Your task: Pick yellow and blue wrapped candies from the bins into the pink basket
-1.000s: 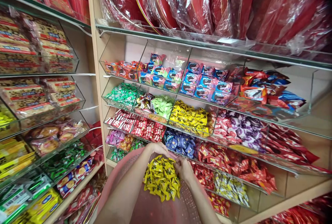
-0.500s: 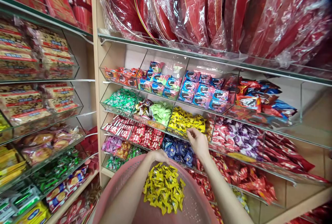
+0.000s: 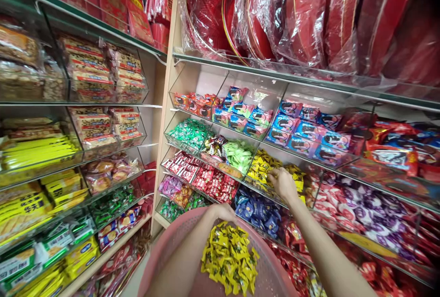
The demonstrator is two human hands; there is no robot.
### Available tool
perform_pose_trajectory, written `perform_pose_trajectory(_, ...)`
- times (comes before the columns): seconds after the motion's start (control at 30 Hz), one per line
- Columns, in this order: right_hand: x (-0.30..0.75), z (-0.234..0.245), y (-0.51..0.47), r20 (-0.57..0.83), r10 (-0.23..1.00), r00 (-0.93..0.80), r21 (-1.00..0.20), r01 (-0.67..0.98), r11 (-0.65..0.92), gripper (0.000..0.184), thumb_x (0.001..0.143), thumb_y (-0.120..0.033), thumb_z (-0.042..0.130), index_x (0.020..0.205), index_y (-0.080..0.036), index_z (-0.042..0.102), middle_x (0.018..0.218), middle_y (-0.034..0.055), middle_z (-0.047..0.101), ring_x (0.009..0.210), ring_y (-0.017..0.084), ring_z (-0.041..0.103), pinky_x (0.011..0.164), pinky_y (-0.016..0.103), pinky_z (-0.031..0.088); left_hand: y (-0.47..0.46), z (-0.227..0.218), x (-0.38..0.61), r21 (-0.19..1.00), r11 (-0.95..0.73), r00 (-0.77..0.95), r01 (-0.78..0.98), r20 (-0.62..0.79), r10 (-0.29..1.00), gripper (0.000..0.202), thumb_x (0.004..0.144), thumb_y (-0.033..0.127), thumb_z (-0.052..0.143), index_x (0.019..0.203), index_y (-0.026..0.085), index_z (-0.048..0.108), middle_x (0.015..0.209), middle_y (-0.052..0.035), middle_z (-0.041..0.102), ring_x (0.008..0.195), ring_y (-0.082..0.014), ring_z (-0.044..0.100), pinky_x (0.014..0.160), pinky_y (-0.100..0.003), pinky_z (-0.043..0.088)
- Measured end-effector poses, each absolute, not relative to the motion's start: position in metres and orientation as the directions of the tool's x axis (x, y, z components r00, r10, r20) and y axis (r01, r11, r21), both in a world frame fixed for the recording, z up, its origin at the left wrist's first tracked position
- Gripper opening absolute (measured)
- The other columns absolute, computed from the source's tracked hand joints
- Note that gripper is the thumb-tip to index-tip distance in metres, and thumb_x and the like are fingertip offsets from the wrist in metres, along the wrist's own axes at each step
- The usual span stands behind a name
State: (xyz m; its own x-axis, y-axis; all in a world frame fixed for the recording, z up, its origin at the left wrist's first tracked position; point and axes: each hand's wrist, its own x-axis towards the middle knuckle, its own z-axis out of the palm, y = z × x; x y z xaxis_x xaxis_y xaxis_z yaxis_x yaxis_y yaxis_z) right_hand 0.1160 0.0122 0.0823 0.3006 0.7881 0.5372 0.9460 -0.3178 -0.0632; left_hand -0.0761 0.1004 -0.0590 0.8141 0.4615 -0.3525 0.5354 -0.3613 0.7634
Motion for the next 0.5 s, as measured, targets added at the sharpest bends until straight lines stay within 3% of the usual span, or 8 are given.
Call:
perform_pose_trajectory(0.2, 0.113, 0.084, 0.006, 0.639, 0.697, 0.326, -0.120, 0.937, -0.328, 0.028, 0.081, -0.028, 0.041, 0.087, -0.018, 0.066, 0.083, 0.0068, 0.057, 0.074, 0.017, 0.052, 0.062, 0.026, 0.034, 0.099, -0.057, -0.077, 0.758, -0.381, 0.820, 0.529, -0.342, 0.458, 0.031, 0.053, 0.041, 0.068, 0.074, 0.019, 0.071, 0.061, 0.0031, 0.060, 0.052, -0.0082, 0.046, 0.049, -0.020, 0.037)
perform_pose_trajectory(0.5, 0.111, 0.099, -0.012, 0.797, 0.436, 0.418, -0.397, 0.906, -0.144, 0.030, 0.079, -0.035, 0.044, 0.080, -0.014, 0.065, 0.082, 0.0095, 0.062, 0.075, 0.018, 0.055, 0.072, 0.030, 0.040, 0.096, -0.054, -0.074, 0.792, -0.335, 0.825, 0.511, -0.342, 0.450, 0.031, 0.052, 0.040, 0.068, 0.073, 0.018, 0.071, 0.064, 0.0025, 0.062, 0.056, -0.0090, 0.050, 0.051, -0.019, 0.038)
